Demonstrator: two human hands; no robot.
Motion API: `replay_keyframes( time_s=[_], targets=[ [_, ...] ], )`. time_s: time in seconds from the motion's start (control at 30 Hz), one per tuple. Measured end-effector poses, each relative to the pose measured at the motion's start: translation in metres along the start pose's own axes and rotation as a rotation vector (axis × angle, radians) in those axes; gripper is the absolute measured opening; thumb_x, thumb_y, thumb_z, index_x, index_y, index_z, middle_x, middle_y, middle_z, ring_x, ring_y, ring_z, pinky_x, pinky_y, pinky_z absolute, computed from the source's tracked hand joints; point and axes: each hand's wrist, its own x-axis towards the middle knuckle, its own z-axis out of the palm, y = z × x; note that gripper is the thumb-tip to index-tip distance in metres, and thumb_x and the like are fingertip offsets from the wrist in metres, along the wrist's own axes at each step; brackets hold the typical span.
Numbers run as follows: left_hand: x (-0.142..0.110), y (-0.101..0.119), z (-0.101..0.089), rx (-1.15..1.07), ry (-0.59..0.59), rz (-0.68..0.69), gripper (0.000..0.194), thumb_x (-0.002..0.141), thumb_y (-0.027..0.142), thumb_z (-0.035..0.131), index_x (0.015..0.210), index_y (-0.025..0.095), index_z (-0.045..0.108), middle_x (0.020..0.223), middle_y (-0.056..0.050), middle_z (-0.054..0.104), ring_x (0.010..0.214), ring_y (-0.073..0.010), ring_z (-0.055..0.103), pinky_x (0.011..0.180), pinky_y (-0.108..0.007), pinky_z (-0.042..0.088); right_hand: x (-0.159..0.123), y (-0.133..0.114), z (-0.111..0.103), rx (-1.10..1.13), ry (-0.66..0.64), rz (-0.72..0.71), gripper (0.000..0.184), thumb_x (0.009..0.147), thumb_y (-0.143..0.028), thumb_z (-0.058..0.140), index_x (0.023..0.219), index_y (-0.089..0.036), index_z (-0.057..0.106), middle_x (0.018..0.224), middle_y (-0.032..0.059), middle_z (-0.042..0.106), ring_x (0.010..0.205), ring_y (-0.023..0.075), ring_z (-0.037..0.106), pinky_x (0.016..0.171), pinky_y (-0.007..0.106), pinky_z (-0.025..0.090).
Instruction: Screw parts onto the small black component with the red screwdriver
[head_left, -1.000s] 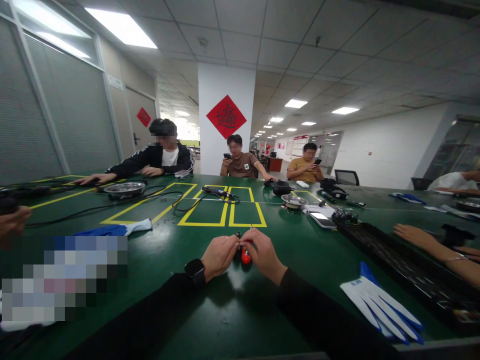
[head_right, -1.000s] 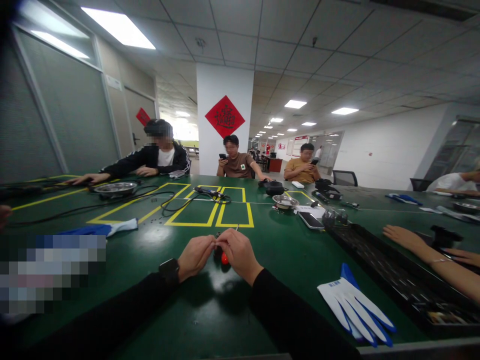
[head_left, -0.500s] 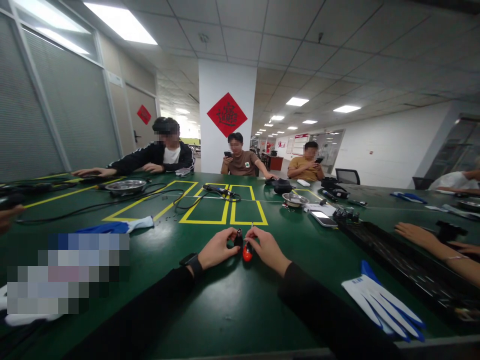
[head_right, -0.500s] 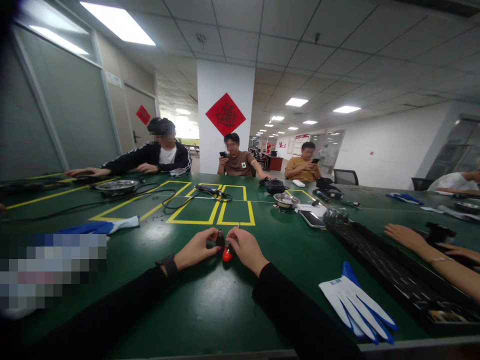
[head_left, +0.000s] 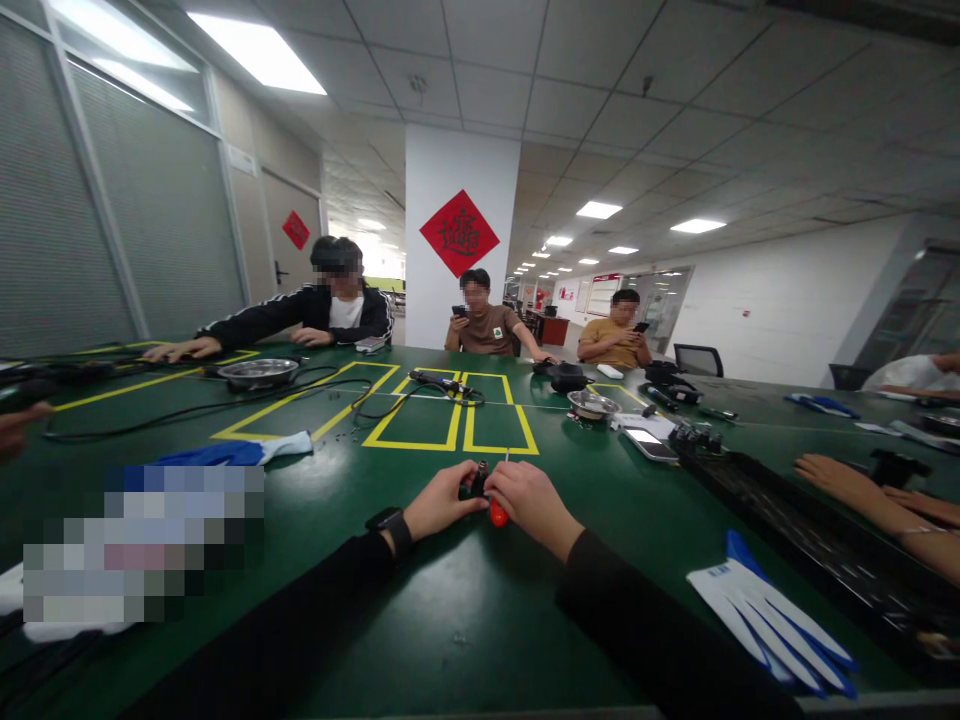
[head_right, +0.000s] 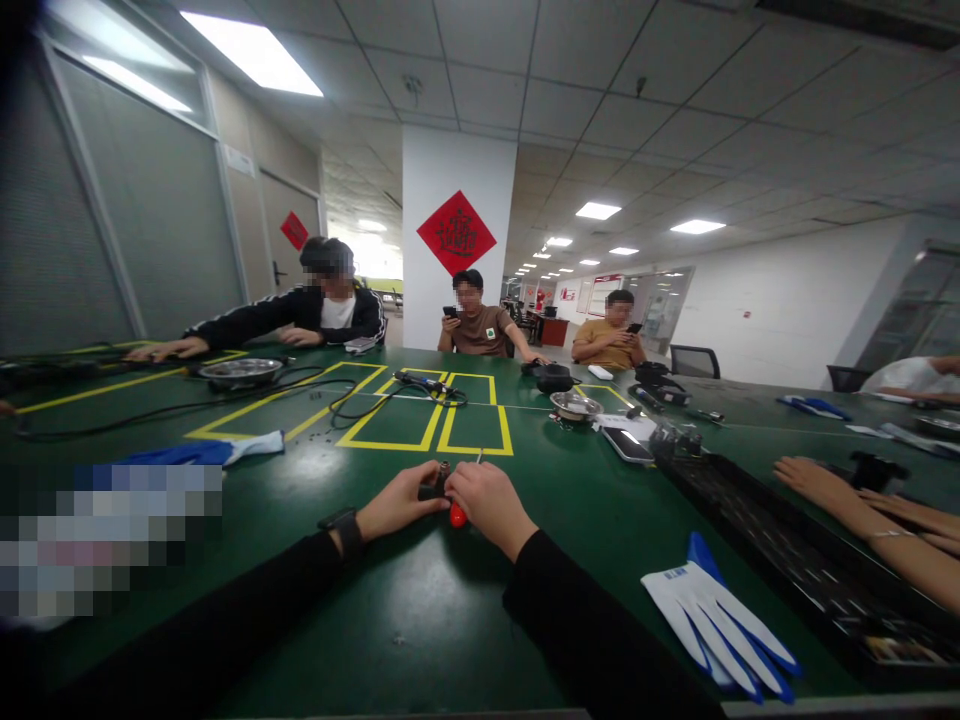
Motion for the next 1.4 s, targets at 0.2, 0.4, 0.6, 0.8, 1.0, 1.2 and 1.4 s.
replay_keyframes(
  time_s=[0.2,0.4,0.6,0.8,1.0,1.2,1.4],
  targets=[
    [0.0,-0.003,-0.001,-0.003,-0.017,-0.002,0.024,0.07,0.032,0.064,0.084,0.016,0.052,0.077,0.001,0.057,0.072,-0.0139,0.052,0.066,-0.025,0.04,-0.003,0.004,0.004,0.03,0.029,-0.015,0.009,0.082,-0.021,0.052,0.079,-0.018,0.06,0.079,0.0028,0.062,0.073,0.0151,0.053,0.068,0.027,0.034],
    [0.001,0.0,-0.002,-0.034,-0.036,0.013,0.025,0.07,0.032,0.065,0.085,0.016,0.053,0.079,0.002,0.057,0.074,-0.0138,0.052,0.068,-0.024,0.04,-0.006,0.01,0.009,0.111,0.076,-0.016,0.006,0.08,-0.022,0.057,0.078,-0.02,0.063,0.078,0.0009,0.064,0.073,0.0138,0.055,0.069,0.026,0.036],
    [0.003,0.0,0.0,-0.008,-0.026,-0.024,0.026,0.067,0.033,0.066,0.078,0.016,0.051,0.073,0.003,0.053,0.069,-0.0123,0.049,0.064,-0.023,0.039,-0.008,0.016,0.009,0.139,0.109,-0.09,0.01,0.081,-0.021,0.055,0.079,-0.02,0.065,0.078,0.0018,0.066,0.076,0.0141,0.057,0.071,0.026,0.038],
    [0.003,0.0,0.0,-0.051,-0.034,0.014,0.025,0.068,0.033,0.066,0.079,0.016,0.05,0.075,0.003,0.054,0.07,-0.0121,0.05,0.066,-0.023,0.039,-0.009,0.016,0.014,0.187,0.15,-0.068,0.011,0.081,-0.02,0.054,0.08,-0.019,0.065,0.08,0.0021,0.067,0.078,0.0145,0.057,0.074,0.027,0.04],
    [0.002,0.0,0.0,-0.04,-0.036,0.007,0.026,0.068,0.034,0.066,0.079,0.016,0.05,0.073,0.004,0.053,0.068,-0.0117,0.049,0.063,-0.023,0.038,-0.009,0.015,0.015,0.165,0.143,-0.073,0.012,0.081,-0.016,0.053,0.08,-0.019,0.064,0.081,0.0028,0.066,0.079,0.015,0.057,0.074,0.027,0.04],
    [0.002,0.002,0.0,-0.052,-0.038,0.006,0.026,0.069,0.035,0.065,0.081,0.016,0.05,0.075,0.003,0.053,0.069,-0.012,0.049,0.065,-0.024,0.04,-0.009,0.012,0.009,0.084,0.105,-0.097,0.012,0.082,-0.017,0.051,0.083,-0.018,0.063,0.08,0.0043,0.064,0.077,0.0161,0.055,0.07,0.028,0.038],
    [0.002,-0.002,-0.001,0.007,-0.03,0.01,0.027,0.069,0.036,0.064,0.081,0.016,0.051,0.075,0.002,0.053,0.07,-0.0128,0.049,0.065,-0.025,0.039,-0.008,0.013,0.009,0.227,0.185,0.02,0.016,0.085,-0.02,0.048,0.081,-0.019,0.064,0.081,0.0043,0.064,0.077,0.0155,0.056,0.073,0.028,0.04]
  ],
)
